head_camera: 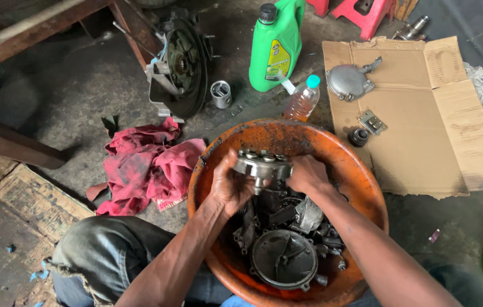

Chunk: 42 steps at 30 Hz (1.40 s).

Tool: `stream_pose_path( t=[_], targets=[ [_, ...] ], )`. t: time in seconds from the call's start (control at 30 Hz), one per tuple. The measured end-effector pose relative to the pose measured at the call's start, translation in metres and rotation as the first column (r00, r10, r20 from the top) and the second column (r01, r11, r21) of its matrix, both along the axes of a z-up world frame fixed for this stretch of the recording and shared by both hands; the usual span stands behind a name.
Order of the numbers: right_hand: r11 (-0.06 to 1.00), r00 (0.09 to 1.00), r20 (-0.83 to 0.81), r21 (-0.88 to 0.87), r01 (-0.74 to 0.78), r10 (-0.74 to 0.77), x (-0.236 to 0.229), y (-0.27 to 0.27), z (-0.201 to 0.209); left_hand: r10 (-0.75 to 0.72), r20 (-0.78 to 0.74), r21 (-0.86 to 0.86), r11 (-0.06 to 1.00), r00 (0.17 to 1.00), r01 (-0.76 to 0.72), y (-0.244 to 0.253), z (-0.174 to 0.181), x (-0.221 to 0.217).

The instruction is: The person scrubs several greasy engine components, including a camshaft and a circular part with holes, inside an orange basin using a small brush and liquid from a plastic bottle. The person repeatedly dips the parts in the basin, scrubs them, and pours more liquid onto them.

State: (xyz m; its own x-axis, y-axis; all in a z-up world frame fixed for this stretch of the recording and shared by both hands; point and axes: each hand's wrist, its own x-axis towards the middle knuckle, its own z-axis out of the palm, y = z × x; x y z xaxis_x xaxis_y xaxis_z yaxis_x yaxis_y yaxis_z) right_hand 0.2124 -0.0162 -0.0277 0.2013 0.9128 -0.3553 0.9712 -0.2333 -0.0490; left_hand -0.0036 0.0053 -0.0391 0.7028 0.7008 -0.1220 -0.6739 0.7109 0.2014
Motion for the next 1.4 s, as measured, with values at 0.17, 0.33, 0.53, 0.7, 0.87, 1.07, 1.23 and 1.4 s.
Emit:
stream_pose_path(
  t=[0.17,0.33,0.53,0.7,0.87,1.07,1.23,1.4],
  targets=[
    [0.983,0.992,-0.125,0.186,0.003,0.021,0.004,-0.02,0.034,-0.012,-0.177,-0.112,0.994,0.984,-0.008,-0.01,0.028,-0.003],
    [0.828,0.779,-0.586,0.536,0.164,0.224,0.005,-0.061,0.091,-0.023,-0.177,-0.093,0.996,0.984,0.007,-0.013,0.032,0.001],
    [0.613,0.772,-0.316,0.782,-0.118,0.552,-0.052,-0.078,0.097,-0.108,-0.335,-0.093,0.992,0.936,0.081,-0.012,0.024,0.007],
    [0.603,0.754,-0.233,0.755,-0.258,0.614,-0.054,-0.065,0.097,-0.134,-0.493,-0.226,0.974,0.86,0.023,-0.01,0.023,0.009],
    [0.501,0.759,-0.022,0.763,-0.408,0.651,-0.042,-0.08,0.1,-0.138,-0.409,-0.194,0.979,0.902,0.062,-0.005,0.029,0.006],
    [0.528,0.811,0.084,0.718,-0.452,0.579,-0.047,-0.079,0.1,-0.275,-0.45,-0.231,0.955,0.85,0.187,-0.01,0.032,0.014],
    [0.454,0.779,0.113,0.758,-0.469,0.617,-0.045,-0.079,0.102,-0.189,-0.457,-0.221,0.971,0.869,0.095,-0.008,0.028,0.013],
    [0.366,0.75,0.189,0.781,-0.506,0.634,-0.045,-0.078,0.095,-0.21,-0.37,-0.129,0.976,0.905,0.174,-0.015,0.028,0.019]
  ],
)
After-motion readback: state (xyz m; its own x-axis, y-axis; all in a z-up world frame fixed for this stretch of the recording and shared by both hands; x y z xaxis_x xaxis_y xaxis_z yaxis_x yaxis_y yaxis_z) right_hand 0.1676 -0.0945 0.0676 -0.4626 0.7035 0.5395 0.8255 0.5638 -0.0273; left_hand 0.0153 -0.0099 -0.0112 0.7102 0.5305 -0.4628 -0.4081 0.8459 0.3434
